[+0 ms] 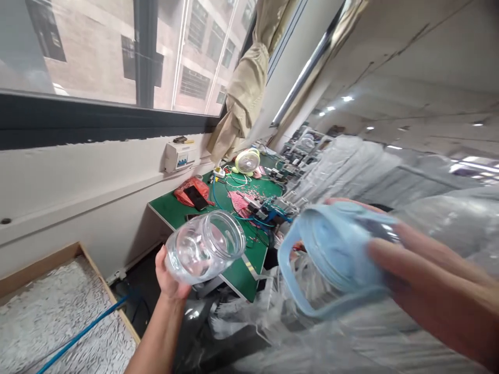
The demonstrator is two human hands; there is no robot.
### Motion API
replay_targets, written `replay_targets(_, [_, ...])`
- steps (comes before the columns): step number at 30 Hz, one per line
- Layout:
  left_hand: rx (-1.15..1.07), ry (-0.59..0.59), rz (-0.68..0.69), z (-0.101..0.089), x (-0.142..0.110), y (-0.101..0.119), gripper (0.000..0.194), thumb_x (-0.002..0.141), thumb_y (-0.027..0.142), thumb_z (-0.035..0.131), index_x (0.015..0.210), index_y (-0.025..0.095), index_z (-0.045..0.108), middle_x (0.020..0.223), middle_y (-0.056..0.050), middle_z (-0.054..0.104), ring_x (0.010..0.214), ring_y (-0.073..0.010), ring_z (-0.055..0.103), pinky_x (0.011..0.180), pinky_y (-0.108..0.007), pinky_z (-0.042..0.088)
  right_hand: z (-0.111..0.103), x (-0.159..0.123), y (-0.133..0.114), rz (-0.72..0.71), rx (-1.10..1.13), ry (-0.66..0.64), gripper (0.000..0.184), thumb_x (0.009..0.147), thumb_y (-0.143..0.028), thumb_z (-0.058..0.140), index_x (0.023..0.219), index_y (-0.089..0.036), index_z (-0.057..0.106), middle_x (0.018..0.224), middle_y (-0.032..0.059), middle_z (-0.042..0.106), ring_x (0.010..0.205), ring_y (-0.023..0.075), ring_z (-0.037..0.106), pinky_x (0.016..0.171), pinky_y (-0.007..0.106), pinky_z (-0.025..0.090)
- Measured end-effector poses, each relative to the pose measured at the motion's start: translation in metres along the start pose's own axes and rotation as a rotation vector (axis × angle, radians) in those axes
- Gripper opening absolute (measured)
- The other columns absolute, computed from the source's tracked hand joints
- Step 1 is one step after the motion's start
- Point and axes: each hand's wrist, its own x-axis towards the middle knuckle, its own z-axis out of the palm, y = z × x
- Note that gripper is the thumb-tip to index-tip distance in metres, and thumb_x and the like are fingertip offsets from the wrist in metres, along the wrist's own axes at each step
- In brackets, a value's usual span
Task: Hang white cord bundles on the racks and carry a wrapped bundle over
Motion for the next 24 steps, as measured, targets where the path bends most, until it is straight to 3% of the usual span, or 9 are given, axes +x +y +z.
replay_targets(4, [-0.013,-0.027,0.011,-0.01,0.016,-0.007,0.042,0.072,0.041,0.054,0.106,0.018,0.064,0.108,-0.01,0.065,0.096,-0.0276,0.061,0.091,-0.047,0.047,0.021,0.044,-0.031,0.014,-0.183,-0.001,0.08,0.06,-0.067,0.06,0.127,-0.026,0.044,0.116,0.0081,0.055,0.095,0.0265,0.057,0.084,0.043,0.05])
replay_targets(9, [-0.099,-0.097,-0.048,-0.015,0.032,-0.017,0.04,0.074,0.038,0.054,0.108,0.02,0.064,0.109,-0.009,0.065,0.099,-0.0295,0.061,0.093,-0.047,0.046,0.053,0.082,-0.04,-0.17,-0.412,-0.175,0.075,0.065,-0.056,0.06,0.129,-0.02,0.044,0.122,0.0106,0.05,0.105,0.0258,0.052,0.095,0.044,0.042])
replay_targets(16, [-0.131,-0.074,0.022,-0.025,0.046,-0.015,0.038,0.078,0.035,0.052,0.11,0.018,0.064,0.105,-0.01,0.067,0.102,-0.0291,0.06,0.094,-0.046,0.046,0.082,0.112,-0.031,-0.15,-0.386,-0.275,0.08,0.063,-0.054,0.063,0.13,-0.018,0.038,0.128,0.0123,0.044,0.113,0.0259,0.047,0.097,0.044,0.04])
replay_targets(24, [-0.071,-0.027,0.121,-0.038,0.059,-0.01,0.05,0.072,0.035,0.059,0.12,0.021,0.057,0.11,-0.011,0.064,0.104,-0.0318,0.059,0.091,-0.049,0.047,0.104,0.136,-0.03,-0.168,-0.427,-0.371,0.075,0.064,-0.047,0.062,0.127,-0.015,0.038,0.125,0.0133,0.043,0.11,0.026,0.045,0.095,0.044,0.038])
